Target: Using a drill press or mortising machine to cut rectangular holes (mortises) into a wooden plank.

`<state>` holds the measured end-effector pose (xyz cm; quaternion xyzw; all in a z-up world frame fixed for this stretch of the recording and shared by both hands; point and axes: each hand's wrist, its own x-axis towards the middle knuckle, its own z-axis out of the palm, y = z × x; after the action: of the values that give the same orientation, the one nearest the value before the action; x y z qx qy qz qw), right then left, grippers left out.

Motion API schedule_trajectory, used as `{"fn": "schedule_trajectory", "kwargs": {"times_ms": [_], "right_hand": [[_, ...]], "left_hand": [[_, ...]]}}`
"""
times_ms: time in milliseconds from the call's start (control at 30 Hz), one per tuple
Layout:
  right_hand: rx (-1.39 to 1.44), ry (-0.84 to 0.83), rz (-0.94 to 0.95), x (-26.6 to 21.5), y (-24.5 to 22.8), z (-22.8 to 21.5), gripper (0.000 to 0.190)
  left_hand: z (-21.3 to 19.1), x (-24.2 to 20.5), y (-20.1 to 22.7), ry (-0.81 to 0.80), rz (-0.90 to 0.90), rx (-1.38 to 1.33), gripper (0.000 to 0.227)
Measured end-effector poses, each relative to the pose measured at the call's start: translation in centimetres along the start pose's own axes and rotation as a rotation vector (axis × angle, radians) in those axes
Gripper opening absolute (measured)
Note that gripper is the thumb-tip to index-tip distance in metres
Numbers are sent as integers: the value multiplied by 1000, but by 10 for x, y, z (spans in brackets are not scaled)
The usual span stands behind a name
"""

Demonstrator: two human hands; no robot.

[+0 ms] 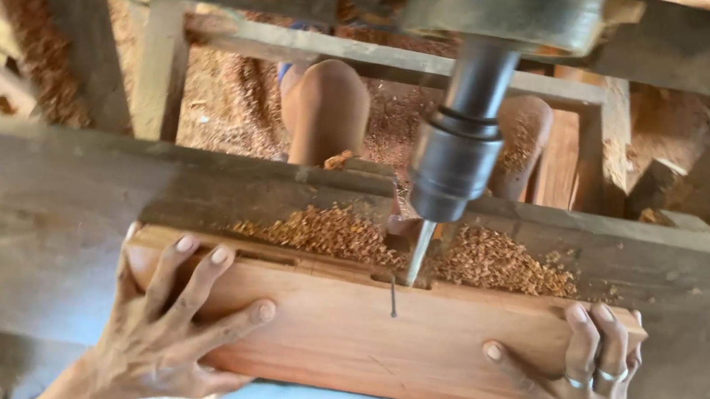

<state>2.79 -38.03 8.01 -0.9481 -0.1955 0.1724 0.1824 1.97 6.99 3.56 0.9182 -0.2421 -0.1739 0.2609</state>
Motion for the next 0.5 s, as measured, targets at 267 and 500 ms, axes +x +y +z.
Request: {"fn": "schedule_trajectory", "kwargs": {"times_ms": [267,500], "right_hand": [[-30,37,-5,-3,4,-4,80],[24,-34,-44,-22,30,-11,93]], "left_hand": [[-9,3,6,-17,18,47,106],[3,9,27,18,-5,72,114]]}}
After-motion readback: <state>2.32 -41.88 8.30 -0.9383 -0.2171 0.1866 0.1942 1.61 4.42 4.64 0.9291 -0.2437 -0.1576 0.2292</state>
